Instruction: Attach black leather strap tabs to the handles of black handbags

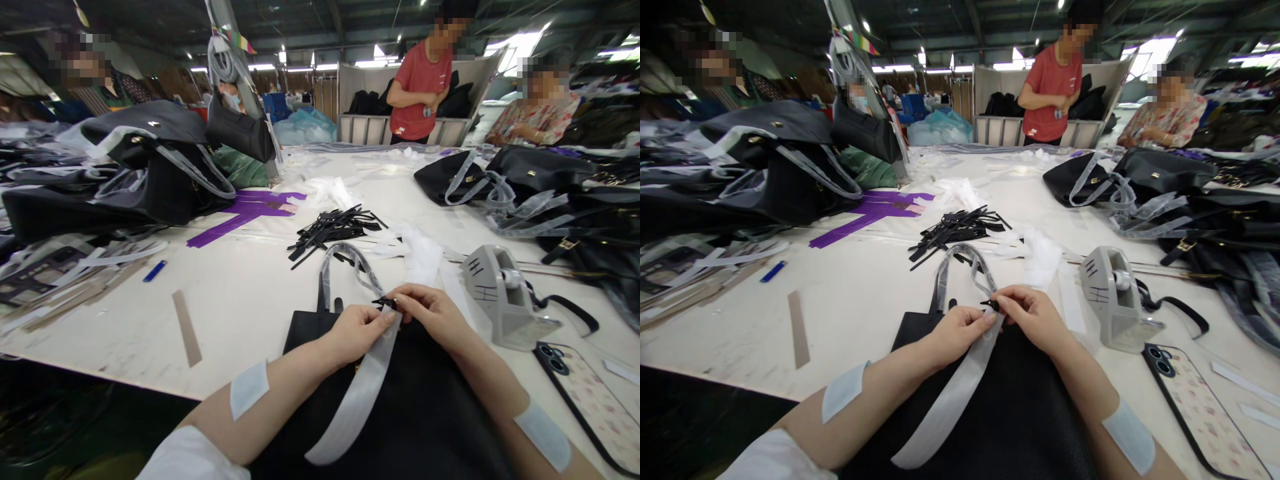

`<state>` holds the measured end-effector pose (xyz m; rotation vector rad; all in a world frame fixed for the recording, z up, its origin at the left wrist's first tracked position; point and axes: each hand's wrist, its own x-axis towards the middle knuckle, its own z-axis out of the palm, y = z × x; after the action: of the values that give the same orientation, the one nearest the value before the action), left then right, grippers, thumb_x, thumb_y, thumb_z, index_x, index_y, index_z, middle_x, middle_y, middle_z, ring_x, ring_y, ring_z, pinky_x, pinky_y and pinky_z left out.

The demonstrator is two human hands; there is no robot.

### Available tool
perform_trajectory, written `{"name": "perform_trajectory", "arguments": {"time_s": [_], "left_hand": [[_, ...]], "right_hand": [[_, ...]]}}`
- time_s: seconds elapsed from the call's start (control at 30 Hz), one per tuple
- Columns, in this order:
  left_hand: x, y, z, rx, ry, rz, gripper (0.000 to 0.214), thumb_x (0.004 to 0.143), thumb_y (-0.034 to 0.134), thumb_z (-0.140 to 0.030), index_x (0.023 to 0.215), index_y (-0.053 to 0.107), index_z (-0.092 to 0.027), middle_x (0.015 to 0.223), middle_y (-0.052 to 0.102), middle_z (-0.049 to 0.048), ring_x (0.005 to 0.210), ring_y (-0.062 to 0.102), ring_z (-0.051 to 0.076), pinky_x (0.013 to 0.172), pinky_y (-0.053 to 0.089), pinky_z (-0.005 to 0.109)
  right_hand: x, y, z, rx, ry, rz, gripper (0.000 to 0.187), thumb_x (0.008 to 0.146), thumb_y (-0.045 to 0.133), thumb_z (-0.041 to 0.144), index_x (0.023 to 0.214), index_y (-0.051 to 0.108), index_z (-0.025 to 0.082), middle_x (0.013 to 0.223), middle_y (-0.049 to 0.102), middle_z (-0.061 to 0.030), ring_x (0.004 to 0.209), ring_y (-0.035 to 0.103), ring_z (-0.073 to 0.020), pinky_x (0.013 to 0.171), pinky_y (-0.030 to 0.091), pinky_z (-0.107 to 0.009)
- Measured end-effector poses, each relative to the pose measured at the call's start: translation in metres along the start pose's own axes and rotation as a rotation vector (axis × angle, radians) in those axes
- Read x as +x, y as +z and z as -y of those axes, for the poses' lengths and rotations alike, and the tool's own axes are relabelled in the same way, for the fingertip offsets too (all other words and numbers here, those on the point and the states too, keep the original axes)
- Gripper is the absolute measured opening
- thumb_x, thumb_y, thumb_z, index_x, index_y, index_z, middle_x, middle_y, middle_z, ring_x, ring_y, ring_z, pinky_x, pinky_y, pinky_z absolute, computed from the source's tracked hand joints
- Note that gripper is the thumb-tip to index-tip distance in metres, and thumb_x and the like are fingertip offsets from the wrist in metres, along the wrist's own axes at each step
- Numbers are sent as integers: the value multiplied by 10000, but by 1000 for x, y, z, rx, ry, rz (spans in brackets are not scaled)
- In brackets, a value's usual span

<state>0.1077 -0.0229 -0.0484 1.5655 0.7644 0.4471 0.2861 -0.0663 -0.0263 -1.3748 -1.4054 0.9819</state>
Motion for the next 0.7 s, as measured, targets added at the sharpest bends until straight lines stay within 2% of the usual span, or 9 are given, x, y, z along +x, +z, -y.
{"name": "perform_trajectory", "arguments": {"time_s": [0.07,0.17,0.23,0.33,0.47,0.53,0.6,0.7], "left_hand": [[1,0,3,-17,-28,39,564,815,496,-639,740,685,-113,541,479,-17,495,364,84,482,250,225],[1,-1,5,-24,-65,75,587,831,461,-638,817,712,-108,561,533,4,489,407,99,484,285,231],[1,-1,5,0,-64,59,591,836,448,-633,782,711,-106,547,539,10,482,412,105,484,293,237],[0,-2,3,55,-30,4,576,848,436,-610,714,699,-115,526,535,9,491,421,113,498,301,242],[-1,-4,-1,139,4,-19,525,885,399,-527,645,658,-138,497,490,-8,494,410,111,507,292,238],[-1,-6,-3,216,17,-25,514,889,396,-498,541,563,-158,467,418,-23,472,353,100,495,256,244],[0,-8,-4,292,30,-31,513,893,391,-482,488,455,-173,462,371,-33,466,312,94,491,224,252],[2,-10,-6,392,32,-11,490,900,376,-456,499,408,-176,479,390,-33,482,344,96,504,223,254]], "right_hand": [[2,-2,-2,-31,-3,-64,260,847,572,356,1006,697,192,683,651,-20,598,593,-158,512,484,-251],[3,-2,-5,-202,-97,-42,244,799,563,232,988,718,221,894,688,-50,796,635,-200,607,503,-280],[4,-1,-5,-304,-192,19,271,776,537,161,941,737,240,999,681,-54,900,630,-218,707,510,-315],[3,1,-5,-390,-279,82,306,786,514,125,931,744,264,983,684,-43,910,632,-218,810,501,-360],[3,4,-6,-522,-355,174,282,843,513,148,940,742,281,958,677,-37,889,630,-209,789,501,-353],[4,4,-8,-565,-378,194,278,858,509,160,957,736,284,967,672,-35,890,627,-204,783,502,-345],[4,3,-11,-588,-374,119,289,838,532,173,1042,710,277,1026,660,-42,943,616,-214,835,497,-357],[6,1,-19,-638,-298,-56,440,772,591,210,1210,618,236,1183,614,-75,1094,564,-263,965,442,-421]]}}
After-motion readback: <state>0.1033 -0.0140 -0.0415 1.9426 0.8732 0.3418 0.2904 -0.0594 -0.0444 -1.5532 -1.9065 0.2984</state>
